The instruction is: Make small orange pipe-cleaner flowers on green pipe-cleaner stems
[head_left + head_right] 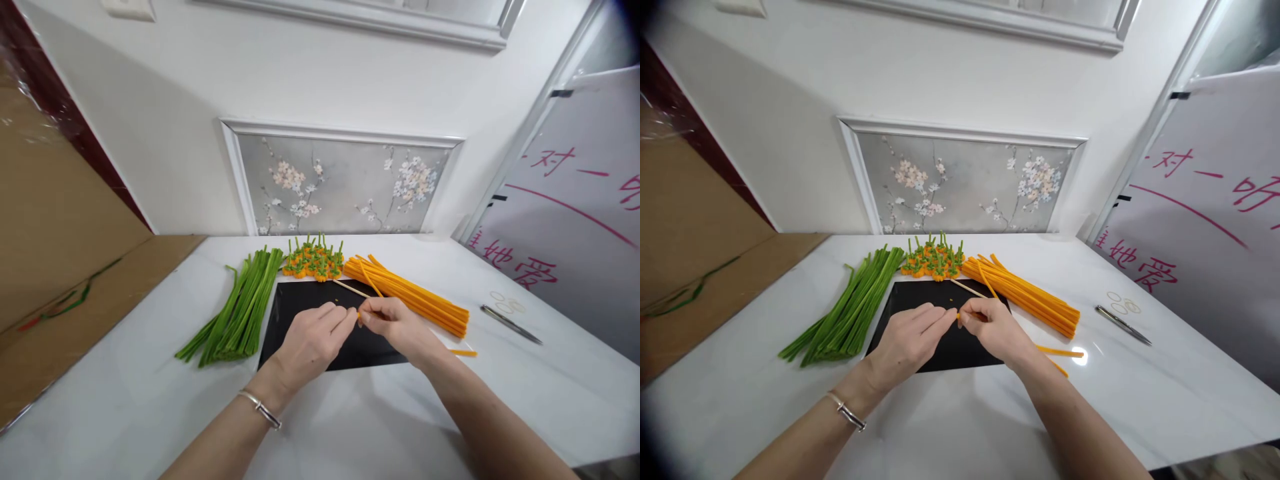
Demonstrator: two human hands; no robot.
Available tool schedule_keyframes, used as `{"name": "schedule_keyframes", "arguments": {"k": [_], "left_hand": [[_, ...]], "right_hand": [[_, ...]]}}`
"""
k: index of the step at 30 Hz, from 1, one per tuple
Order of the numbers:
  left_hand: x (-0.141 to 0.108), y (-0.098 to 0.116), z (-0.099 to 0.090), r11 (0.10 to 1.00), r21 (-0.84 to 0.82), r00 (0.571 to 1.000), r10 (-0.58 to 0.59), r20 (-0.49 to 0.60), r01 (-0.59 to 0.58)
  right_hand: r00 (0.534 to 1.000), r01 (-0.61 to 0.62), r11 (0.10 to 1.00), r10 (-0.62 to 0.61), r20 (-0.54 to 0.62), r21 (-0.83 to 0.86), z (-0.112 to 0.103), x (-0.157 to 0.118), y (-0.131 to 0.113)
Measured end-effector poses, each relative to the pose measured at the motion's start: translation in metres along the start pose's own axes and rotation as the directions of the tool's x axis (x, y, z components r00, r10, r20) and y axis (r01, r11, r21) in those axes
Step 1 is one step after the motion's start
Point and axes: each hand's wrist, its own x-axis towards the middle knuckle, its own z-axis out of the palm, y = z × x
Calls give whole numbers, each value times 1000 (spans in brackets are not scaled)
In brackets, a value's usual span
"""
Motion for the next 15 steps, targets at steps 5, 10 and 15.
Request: {"name": "schedule_keyframes", "arguments": {"k": [5,10,15], "left_hand": [[7,2,1,816,-405,909,-401,117,412],[16,-2,-9,189,-692,673,-506,539,696],[18,-5,-16,-569,-501,483,-198,853,653]], "right_hand": [[962,190,942,-235,-139,-276,1,1,6],[814,386,695,-566,-131,-606,2,2,14],[739,440,585,-667,-95,-681,-1,2,11]]}}
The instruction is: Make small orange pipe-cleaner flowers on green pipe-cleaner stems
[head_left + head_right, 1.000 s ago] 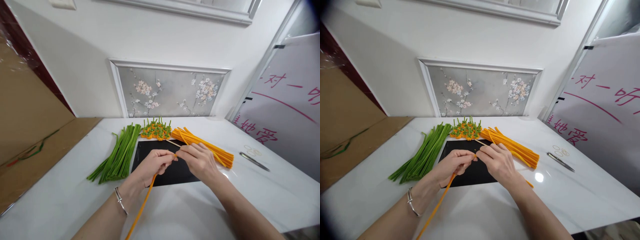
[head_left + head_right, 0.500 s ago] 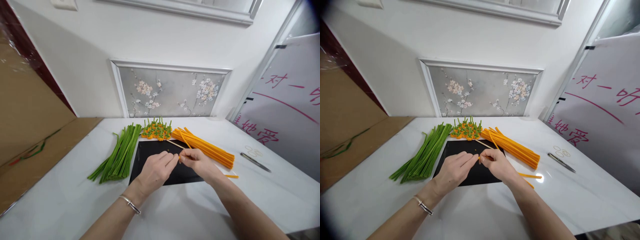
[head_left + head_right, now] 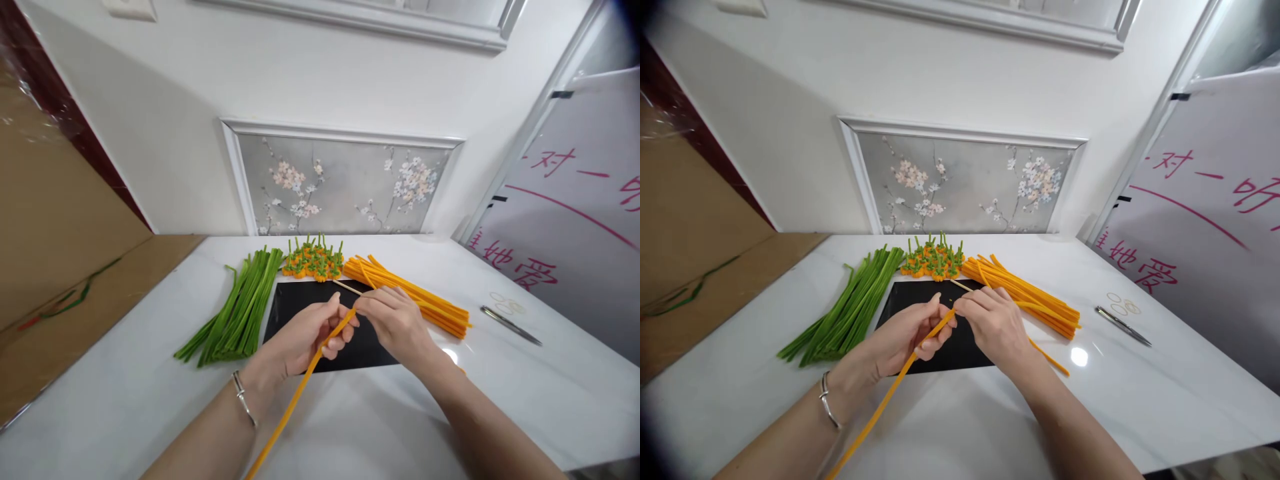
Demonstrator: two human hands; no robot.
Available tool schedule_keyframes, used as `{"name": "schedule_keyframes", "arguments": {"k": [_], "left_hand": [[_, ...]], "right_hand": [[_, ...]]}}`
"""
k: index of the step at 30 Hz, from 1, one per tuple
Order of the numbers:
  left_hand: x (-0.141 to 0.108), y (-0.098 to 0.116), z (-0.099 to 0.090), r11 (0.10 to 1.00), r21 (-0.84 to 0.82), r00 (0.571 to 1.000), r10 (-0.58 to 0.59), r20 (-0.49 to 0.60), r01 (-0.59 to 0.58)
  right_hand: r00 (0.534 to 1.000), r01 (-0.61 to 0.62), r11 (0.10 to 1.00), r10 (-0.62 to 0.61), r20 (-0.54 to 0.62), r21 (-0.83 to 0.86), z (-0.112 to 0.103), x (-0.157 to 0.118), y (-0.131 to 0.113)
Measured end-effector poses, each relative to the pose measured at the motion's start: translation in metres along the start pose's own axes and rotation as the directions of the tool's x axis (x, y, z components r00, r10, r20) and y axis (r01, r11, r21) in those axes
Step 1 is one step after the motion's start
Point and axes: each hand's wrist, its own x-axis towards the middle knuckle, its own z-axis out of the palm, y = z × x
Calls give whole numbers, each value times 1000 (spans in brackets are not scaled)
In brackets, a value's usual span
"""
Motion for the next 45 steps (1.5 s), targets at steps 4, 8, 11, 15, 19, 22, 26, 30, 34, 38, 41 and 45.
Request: {"name": "schedule_keyframes", "arguments": {"k": [4,8,11,15,19,22,26,30,34,38,41,45], "left_hand": [[-2,1,0,988,-125,991,-80,104,93],[-2,-2,-2,984,-151,987,-71,141,92],[-1,-5,-4,994,-95,995,-44,84,52],[1,-4,-3,989,132,996,76,-49,-69],[1,0,1,822,512,927,357,-119,-251],[2,-4,1,534,779,800,596,-73,-327],[3,-17,-4,183,957,676,737,19,-226],[5,-23,-4,79,988,660,750,30,-134],[7,-16,-2,282,941,734,676,-56,-188],[4,-6,-4,616,756,894,438,-95,-221],[0,-1,-4,832,530,966,243,-82,-164],[-1,0,-5,987,160,997,23,-76,-11]], "right_hand": [[999,48,999,-48,-24,8,-1,1,-1],[996,74,997,-73,-51,26,0,1,-1],[996,77,997,-77,-33,11,-1,1,-1],[997,71,993,-70,22,-90,-3,1,-5],[998,61,979,-55,34,-192,-4,1,-9],[997,52,976,-39,63,-211,-4,1,-11],[995,12,987,4,99,-159,-3,1,-12],[994,-30,991,43,98,-131,1,0,-10],[999,-7,985,15,42,-170,6,-3,-2],[1000,-10,981,14,18,-191,6,-4,4],[999,-4,984,11,37,-175,2,-3,5],[998,67,990,-67,1,-124,-2,-2,5]]}}
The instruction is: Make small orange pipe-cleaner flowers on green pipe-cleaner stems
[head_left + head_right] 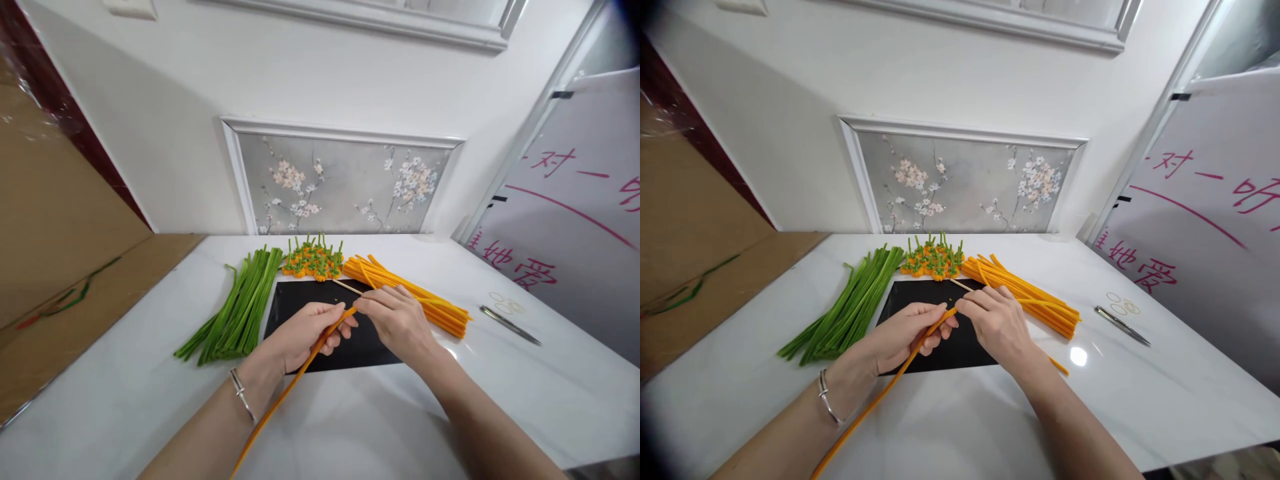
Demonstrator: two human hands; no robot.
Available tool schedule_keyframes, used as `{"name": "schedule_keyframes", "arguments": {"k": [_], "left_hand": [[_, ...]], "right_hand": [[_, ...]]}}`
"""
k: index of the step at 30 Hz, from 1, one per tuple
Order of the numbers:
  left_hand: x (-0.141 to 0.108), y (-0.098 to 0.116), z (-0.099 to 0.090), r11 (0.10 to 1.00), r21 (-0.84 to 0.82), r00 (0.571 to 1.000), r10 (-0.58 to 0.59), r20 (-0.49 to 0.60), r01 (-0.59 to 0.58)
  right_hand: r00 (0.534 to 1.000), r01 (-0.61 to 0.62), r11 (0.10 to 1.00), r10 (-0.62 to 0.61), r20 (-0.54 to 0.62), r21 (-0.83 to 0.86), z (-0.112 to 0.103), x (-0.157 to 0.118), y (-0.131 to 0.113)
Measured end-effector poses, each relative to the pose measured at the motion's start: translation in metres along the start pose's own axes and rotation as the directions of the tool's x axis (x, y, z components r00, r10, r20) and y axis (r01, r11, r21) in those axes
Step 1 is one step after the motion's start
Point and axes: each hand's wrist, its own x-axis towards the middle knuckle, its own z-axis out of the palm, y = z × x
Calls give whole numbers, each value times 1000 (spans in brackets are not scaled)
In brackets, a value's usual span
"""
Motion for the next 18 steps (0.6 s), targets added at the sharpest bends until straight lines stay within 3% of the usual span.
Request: {"name": "schedule_keyframes", "arguments": {"k": [4,8,10,13,15,18], "left_hand": [[2,-2,-2,972,-203,988,-92,123,116],[1,-2,-1,973,-219,995,-50,92,69],[1,-2,0,991,-135,999,17,46,-11],[1,-1,1,981,126,989,150,-14,-147],[1,0,1,916,333,968,250,-37,-224],[-1,1,0,745,587,913,408,-25,-317]], "right_hand": [[995,67,997,-65,-72,28,-2,-1,1],[996,69,997,-67,-55,24,-3,0,0],[998,58,998,-58,-19,13,-5,1,-2],[998,46,999,-45,54,-19,-6,2,-5],[993,32,998,-26,111,-49,-7,3,-6],[980,-30,998,40,197,-52,-8,3,-8]]}}
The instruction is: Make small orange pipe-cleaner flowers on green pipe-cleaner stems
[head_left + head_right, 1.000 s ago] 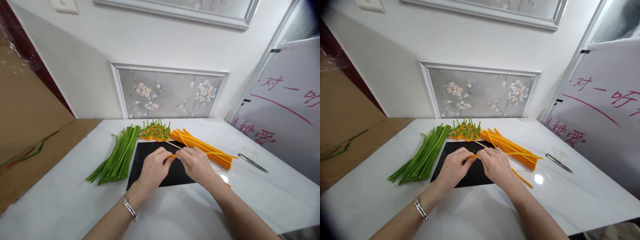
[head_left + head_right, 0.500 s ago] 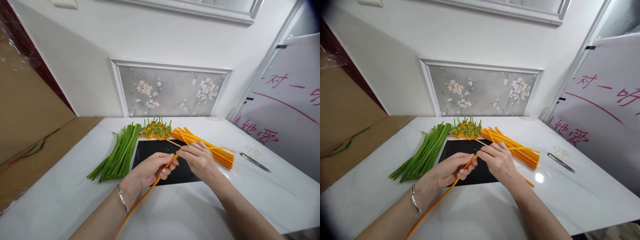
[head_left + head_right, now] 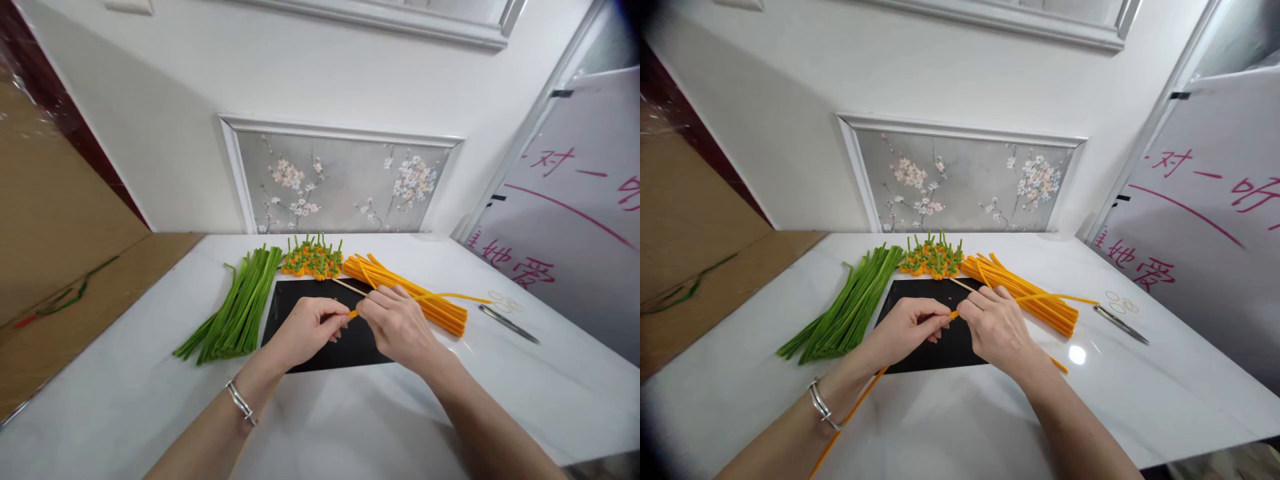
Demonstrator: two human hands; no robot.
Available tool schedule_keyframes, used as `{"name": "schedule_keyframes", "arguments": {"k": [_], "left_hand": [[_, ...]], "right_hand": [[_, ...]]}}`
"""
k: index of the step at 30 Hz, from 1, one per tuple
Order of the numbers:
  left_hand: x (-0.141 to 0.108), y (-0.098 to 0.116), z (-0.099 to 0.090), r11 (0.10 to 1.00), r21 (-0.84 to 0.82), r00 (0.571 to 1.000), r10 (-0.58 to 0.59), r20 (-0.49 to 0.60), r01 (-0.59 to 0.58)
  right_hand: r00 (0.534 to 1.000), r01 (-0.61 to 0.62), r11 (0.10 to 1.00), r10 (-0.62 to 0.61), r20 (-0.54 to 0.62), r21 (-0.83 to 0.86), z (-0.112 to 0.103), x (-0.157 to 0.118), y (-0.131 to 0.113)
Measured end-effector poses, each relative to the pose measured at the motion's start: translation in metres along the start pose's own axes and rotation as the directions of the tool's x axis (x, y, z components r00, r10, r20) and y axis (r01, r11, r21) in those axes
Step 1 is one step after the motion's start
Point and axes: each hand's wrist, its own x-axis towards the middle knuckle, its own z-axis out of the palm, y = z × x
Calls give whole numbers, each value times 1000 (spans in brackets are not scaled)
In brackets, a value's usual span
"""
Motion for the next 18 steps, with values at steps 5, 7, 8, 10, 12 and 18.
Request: {"name": "schedule_keyframes", "arguments": {"k": [5,7,8,10,12,18], "left_hand": [[-2,-2,1,838,473,949,314,-9,-272],[-2,-5,4,675,664,915,401,36,-322],[-2,-7,6,591,737,907,416,70,-328],[-2,-9,7,498,809,915,387,113,-311],[-1,-12,7,578,774,946,313,81,-257],[2,-15,-1,996,70,996,-54,68,49]], "right_hand": [[990,-100,989,89,106,105,-2,0,-2],[986,-109,991,98,139,75,-1,0,-3],[984,-106,993,98,152,46,0,0,-4],[981,-97,995,98,167,-15,1,0,-5],[982,-90,995,96,160,-48,2,0,-5],[994,-60,998,61,90,-20,1,0,-4]]}}
